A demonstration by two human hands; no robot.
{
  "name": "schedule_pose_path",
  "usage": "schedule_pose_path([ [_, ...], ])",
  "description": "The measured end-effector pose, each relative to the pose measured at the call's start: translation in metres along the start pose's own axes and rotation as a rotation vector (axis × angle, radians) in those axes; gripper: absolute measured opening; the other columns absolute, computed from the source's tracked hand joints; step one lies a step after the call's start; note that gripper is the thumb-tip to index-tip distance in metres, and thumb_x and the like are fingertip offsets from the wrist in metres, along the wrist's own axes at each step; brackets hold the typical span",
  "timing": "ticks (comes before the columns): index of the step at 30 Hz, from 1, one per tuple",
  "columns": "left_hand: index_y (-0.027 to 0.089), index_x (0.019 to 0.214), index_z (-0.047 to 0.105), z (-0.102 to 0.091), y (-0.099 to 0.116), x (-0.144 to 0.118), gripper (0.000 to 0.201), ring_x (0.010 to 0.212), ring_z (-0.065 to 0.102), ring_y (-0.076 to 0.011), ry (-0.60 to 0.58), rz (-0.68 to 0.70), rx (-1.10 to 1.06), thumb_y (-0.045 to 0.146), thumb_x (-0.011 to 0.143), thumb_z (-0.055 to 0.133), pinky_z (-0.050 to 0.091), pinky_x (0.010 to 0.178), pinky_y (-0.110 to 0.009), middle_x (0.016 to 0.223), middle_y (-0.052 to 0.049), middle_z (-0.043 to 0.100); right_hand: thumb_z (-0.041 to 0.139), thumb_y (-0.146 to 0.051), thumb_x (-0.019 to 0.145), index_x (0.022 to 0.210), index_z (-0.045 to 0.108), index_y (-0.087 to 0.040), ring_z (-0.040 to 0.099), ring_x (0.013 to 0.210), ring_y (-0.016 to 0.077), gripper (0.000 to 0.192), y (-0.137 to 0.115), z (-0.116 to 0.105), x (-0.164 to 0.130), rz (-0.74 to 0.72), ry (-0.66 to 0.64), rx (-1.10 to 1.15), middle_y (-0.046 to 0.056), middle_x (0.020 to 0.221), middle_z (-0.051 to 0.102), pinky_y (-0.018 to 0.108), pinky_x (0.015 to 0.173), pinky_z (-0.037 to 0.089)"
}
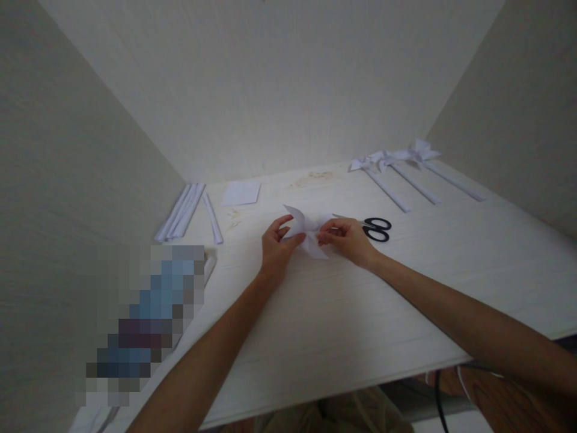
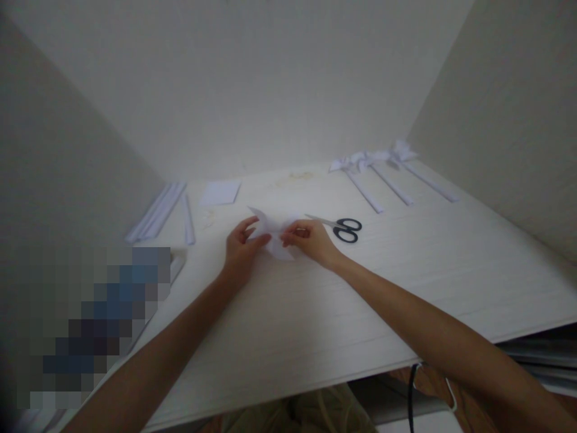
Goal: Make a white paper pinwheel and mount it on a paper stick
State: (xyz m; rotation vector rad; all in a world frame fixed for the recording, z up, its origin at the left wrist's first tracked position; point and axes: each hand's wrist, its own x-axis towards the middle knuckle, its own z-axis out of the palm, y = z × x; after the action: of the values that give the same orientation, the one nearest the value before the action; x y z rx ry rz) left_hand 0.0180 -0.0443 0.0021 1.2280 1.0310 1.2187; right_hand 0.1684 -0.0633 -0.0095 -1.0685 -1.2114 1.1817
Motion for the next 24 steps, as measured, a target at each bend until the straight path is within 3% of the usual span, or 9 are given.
schedule_pose_path([
  [12,0.016,0.099,0.053,0.0028,0.0023,-0.0020,0.048,0.050,0.055,-0.0090,-0.062,-0.001,0.044,0.017,0.052,0.066,0.041,0.046,-0.018,0.065,0.002,0.062,0.067,-0.036,0.058,0.056,0.058,-0.015,0.047,0.039,0.0073,0.023,0.0013,0.0003,0.0002,-0.023,0.067,-0.231,0.000,0.047,0.058,0.019,0.036,0.032],
  [24,0.015,0.095,0.054,0.0040,0.0022,-0.0037,0.044,0.050,0.056,-0.0092,-0.066,0.033,0.078,0.016,0.053,0.066,0.042,0.046,-0.018,0.063,0.002,0.062,0.067,-0.029,0.057,0.055,0.052,-0.016,0.043,0.041,0.0063,0.020,0.0053,0.0040,0.0010,-0.045,0.108,-0.192,-0.004,0.048,0.051,0.019,0.038,0.028],
])
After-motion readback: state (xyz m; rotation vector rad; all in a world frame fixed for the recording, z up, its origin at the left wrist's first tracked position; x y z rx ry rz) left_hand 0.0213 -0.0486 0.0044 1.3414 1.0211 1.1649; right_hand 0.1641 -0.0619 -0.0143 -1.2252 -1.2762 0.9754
